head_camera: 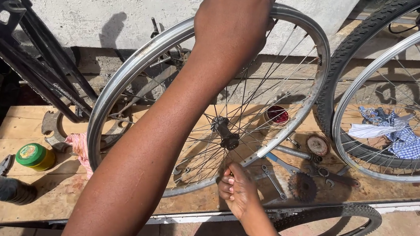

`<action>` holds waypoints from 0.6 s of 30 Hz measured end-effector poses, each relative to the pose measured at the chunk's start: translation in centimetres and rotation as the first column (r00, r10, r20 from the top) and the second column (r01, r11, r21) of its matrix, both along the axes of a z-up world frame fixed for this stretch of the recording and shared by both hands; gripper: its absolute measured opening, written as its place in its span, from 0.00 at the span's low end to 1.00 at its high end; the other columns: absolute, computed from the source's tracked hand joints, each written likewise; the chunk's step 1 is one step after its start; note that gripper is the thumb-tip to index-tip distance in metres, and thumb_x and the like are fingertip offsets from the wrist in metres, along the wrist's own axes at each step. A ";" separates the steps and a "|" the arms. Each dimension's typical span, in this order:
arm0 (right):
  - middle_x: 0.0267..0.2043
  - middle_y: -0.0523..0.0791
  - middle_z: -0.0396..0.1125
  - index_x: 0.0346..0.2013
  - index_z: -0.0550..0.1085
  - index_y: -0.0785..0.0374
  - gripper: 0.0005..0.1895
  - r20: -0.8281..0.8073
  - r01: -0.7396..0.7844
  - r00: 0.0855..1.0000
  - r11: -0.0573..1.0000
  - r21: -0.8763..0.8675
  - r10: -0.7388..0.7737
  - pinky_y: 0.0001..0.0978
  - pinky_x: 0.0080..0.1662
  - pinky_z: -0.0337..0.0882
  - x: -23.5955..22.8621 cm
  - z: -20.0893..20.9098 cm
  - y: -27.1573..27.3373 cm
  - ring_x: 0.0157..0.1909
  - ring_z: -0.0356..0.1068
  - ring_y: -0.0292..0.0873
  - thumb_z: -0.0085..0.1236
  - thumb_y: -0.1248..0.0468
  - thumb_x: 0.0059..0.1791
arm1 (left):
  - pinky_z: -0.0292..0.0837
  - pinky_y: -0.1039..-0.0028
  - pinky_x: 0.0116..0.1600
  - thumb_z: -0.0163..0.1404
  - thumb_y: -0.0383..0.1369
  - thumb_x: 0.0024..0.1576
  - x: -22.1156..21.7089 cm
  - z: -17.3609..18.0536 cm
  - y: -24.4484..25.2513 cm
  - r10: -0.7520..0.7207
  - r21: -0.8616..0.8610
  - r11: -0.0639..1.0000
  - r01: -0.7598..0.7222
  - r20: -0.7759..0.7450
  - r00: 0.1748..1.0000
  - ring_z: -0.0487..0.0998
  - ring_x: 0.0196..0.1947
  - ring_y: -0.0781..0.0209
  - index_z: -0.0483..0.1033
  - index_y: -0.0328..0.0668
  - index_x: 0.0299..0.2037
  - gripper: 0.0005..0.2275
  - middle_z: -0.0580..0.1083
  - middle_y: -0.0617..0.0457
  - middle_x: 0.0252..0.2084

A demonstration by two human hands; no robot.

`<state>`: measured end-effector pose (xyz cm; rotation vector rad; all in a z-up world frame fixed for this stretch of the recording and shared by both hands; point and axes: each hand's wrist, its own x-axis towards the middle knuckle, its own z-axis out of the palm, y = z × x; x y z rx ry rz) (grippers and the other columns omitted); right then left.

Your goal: Applying grease to the hub of a bicycle wheel manually using fingers.

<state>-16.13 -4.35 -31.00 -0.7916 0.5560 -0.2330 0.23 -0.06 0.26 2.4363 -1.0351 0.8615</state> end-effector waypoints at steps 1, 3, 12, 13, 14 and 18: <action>0.14 0.38 0.47 0.21 0.61 0.60 0.09 -0.081 -0.097 0.992 0.994 0.050 0.101 0.22 0.16 0.36 -0.6 -0.7 -0.2 0.13 0.42 0.31 0.48 0.67 0.45 | 0.72 0.47 0.26 0.47 0.25 0.48 -0.2 -0.1 0.3 0.000 0.032 0.999 0.002 -0.036 0.999 0.76 0.32 0.32 0.79 0.47 0.35 0.09 0.75 0.46 0.31; 0.15 0.36 0.50 0.23 0.64 0.59 0.11 -0.073 -0.104 0.992 0.994 0.027 0.106 0.21 0.15 0.41 -2.1 -1.2 -0.6 0.13 0.44 0.30 0.51 0.60 0.48 | 0.72 0.48 0.25 0.49 0.26 0.48 -0.3 -0.2 -0.1 0.003 0.035 0.999 -0.002 -0.023 1.000 0.76 0.32 0.33 0.79 0.48 0.34 0.08 0.75 0.48 0.30; 0.25 0.42 0.58 0.52 0.71 0.67 0.15 0.269 -0.083 0.962 0.988 0.131 0.045 0.24 0.18 0.55 -5.0 -12.0 -8.2 0.19 0.54 0.34 0.48 0.63 0.53 | 0.70 0.52 0.32 0.57 0.59 0.52 -5.0 0.5 5.8 0.096 0.137 0.985 -0.100 0.040 0.995 0.75 0.38 0.39 0.71 0.46 0.47 0.27 0.74 0.45 0.40; 0.23 0.42 0.62 0.50 0.72 0.62 0.11 0.465 -0.223 0.879 0.952 0.208 0.104 0.24 0.17 0.58 -5.7 -15.4 -9.8 0.18 0.56 0.35 0.46 0.65 0.54 | 0.70 0.49 0.30 0.57 0.57 0.52 -6.0 0.0 8.3 0.151 0.149 0.977 -0.150 0.001 0.989 0.75 0.37 0.35 0.68 0.46 0.51 0.27 0.74 0.43 0.40; 0.23 0.42 0.62 0.50 0.72 0.62 0.11 0.450 -0.231 0.886 0.948 0.219 0.112 0.24 0.17 0.58 -7.3 -19.0 -11.2 0.18 0.56 0.35 0.46 0.65 0.54 | 0.70 0.49 0.30 0.57 0.57 0.52 -6.7 -1.0 10.2 0.163 0.159 0.974 -0.159 -0.016 0.986 0.75 0.37 0.35 0.68 0.46 0.51 0.27 0.74 0.43 0.40; 0.33 0.44 0.64 0.57 0.68 0.65 0.19 0.338 -0.304 0.912 0.935 0.182 0.231 0.30 0.27 0.59 -8.4 -16.6 -9.1 0.26 0.60 0.37 0.44 0.59 0.55 | 0.62 0.46 0.22 0.49 0.44 0.66 -6.0 -1.3 13.8 0.037 0.043 0.998 -0.039 0.062 0.997 0.73 0.26 0.28 0.71 0.45 0.57 0.16 0.74 0.42 0.32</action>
